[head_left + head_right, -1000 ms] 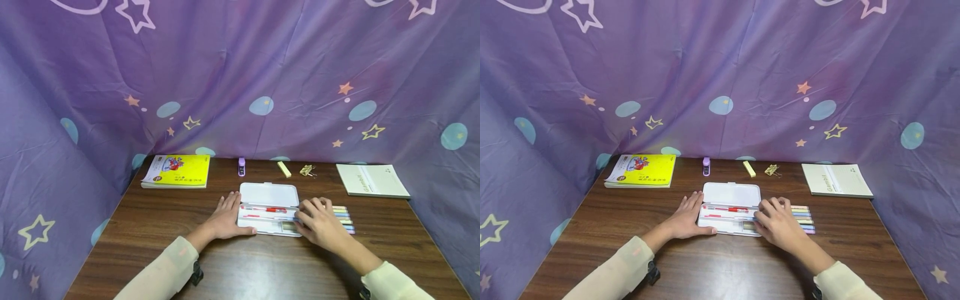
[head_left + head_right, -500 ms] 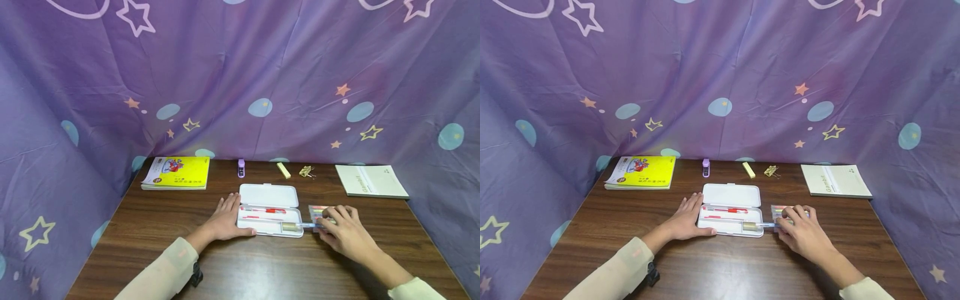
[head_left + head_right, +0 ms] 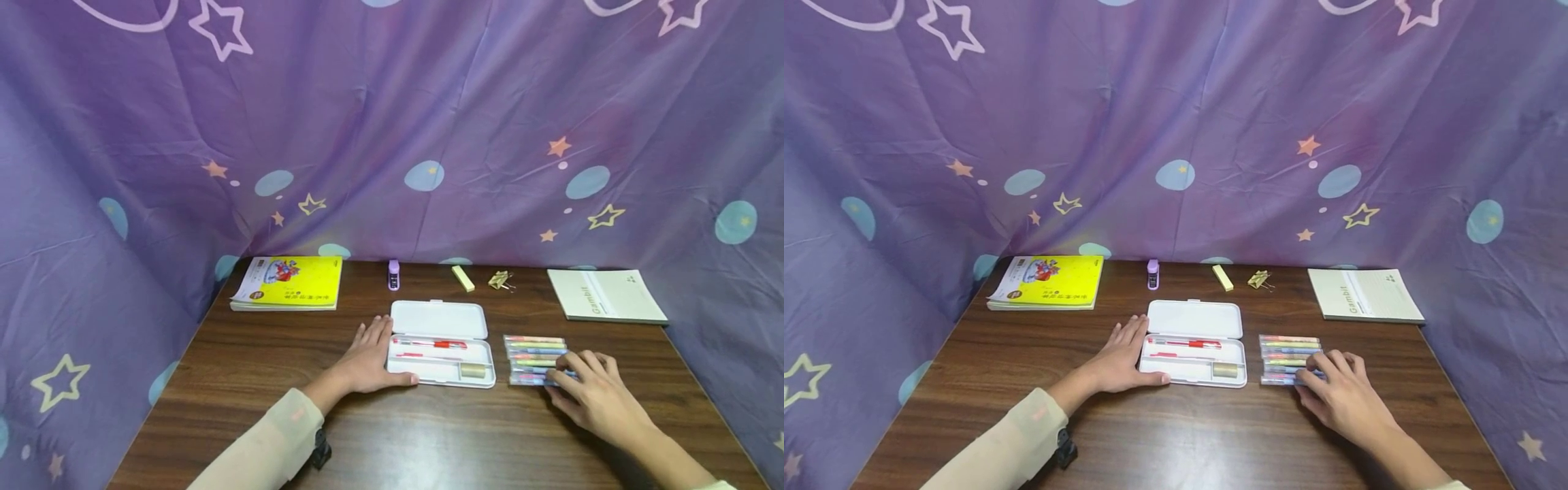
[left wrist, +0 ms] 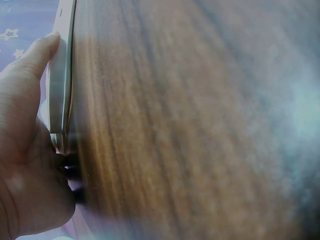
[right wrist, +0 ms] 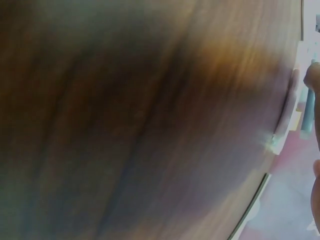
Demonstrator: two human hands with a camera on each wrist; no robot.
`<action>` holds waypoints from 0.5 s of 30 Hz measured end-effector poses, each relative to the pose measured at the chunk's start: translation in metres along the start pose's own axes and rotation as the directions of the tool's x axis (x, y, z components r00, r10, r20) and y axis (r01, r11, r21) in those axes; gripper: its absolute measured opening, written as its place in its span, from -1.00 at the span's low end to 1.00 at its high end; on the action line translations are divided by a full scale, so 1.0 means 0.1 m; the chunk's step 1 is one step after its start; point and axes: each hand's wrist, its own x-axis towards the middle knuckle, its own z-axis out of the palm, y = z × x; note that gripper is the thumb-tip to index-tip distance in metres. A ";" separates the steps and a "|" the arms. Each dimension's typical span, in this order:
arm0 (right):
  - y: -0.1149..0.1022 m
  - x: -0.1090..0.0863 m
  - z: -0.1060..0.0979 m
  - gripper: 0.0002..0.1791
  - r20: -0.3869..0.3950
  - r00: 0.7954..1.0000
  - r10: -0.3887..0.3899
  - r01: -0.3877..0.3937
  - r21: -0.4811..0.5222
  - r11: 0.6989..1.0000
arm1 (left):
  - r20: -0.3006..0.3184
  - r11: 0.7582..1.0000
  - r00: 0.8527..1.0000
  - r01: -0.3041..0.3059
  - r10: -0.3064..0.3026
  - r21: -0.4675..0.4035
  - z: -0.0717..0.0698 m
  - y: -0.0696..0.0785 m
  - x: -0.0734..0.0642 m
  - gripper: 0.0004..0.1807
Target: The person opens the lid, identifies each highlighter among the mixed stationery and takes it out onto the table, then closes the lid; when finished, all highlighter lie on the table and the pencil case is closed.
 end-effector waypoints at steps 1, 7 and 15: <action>0.00 -0.02 -0.01 -0.32 0.001 1.000 0.002 -0.002 0.001 1.000 | 0.000 1.000 1.000 -0.001 0.001 0.000 0.00 0.00 0.00 0.47; 0.02 -0.09 -0.02 -0.28 0.016 1.000 0.018 -0.018 0.000 1.000 | 0.003 1.000 1.000 0.003 -0.003 -0.004 0.01 0.00 0.00 0.48; 0.04 -0.13 -0.02 -0.26 0.024 0.999 0.028 -0.028 -0.010 1.000 | -0.001 1.000 1.000 -0.001 0.001 -0.007 0.00 0.02 0.00 0.47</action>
